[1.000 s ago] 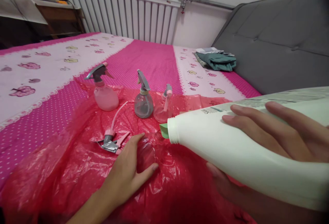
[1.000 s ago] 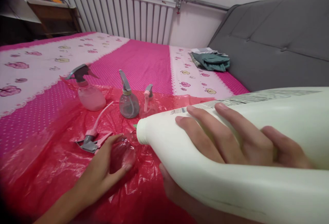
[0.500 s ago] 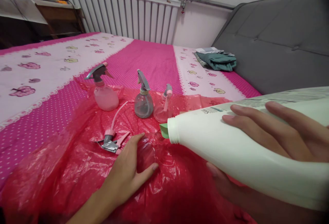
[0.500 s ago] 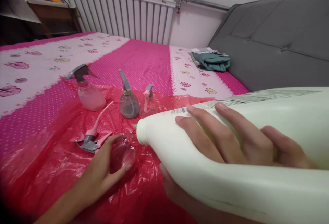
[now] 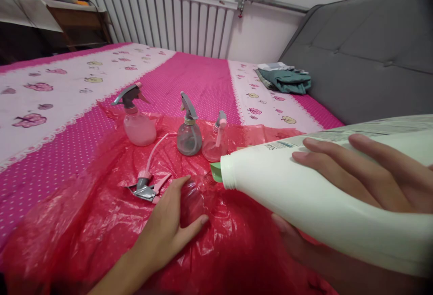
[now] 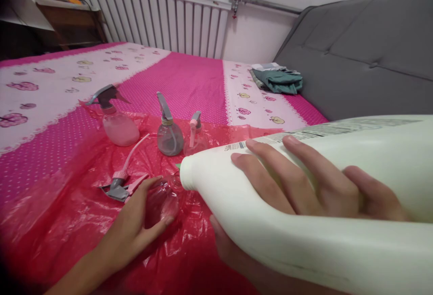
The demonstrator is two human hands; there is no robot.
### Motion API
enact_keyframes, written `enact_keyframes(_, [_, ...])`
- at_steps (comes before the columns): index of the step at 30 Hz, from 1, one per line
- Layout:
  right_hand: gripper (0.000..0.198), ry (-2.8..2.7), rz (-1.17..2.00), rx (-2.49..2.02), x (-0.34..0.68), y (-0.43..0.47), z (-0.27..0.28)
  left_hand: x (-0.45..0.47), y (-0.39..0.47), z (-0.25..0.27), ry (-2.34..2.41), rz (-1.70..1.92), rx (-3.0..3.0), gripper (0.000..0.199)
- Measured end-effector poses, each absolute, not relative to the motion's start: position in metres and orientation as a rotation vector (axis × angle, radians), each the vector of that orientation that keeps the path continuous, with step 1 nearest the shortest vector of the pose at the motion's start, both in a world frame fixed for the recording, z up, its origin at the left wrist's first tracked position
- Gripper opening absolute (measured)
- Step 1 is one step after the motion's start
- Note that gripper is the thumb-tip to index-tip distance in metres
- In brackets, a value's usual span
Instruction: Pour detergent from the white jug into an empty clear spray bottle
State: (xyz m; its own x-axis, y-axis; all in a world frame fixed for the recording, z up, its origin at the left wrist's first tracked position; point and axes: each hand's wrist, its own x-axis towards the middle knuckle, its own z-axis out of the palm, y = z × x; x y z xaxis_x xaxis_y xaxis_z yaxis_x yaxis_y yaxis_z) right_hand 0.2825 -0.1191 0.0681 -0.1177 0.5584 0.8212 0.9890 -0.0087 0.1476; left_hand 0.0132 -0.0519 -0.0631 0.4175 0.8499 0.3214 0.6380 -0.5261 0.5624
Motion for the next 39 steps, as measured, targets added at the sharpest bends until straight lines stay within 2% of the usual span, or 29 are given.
enact_keyframes(11, [0.038,-1.715,-1.028,-1.608,0.282,-0.120,0.067,0.013,-0.051,-0.062,1.271,0.831,2.343,0.068])
enact_keyframes(25, [0.046,-1.476,-1.021,-1.585,0.274,-0.099,0.070,0.013,-0.052,-0.064,1.276,0.839,2.315,0.069])
enact_keyframes(30, [0.046,-1.679,-1.074,-1.491,0.289,-0.111,0.065,0.012,-0.052,-0.062,1.275,0.840,2.300,0.068])
enact_keyframes(32, [0.056,-1.928,-1.166,-1.317,0.295,-0.115,0.066,0.012,-0.052,-0.062,1.277,0.838,2.301,0.069])
enact_keyframes(35, [0.045,-1.781,-1.011,-1.589,0.294,-0.120,0.068,0.012,-0.052,-0.063,1.279,0.845,2.295,0.069])
enact_keyframes(39, [0.047,-1.780,-0.996,-1.600,0.287,-0.122,0.068,0.013,-0.052,-0.063,1.276,0.836,2.298,0.068])
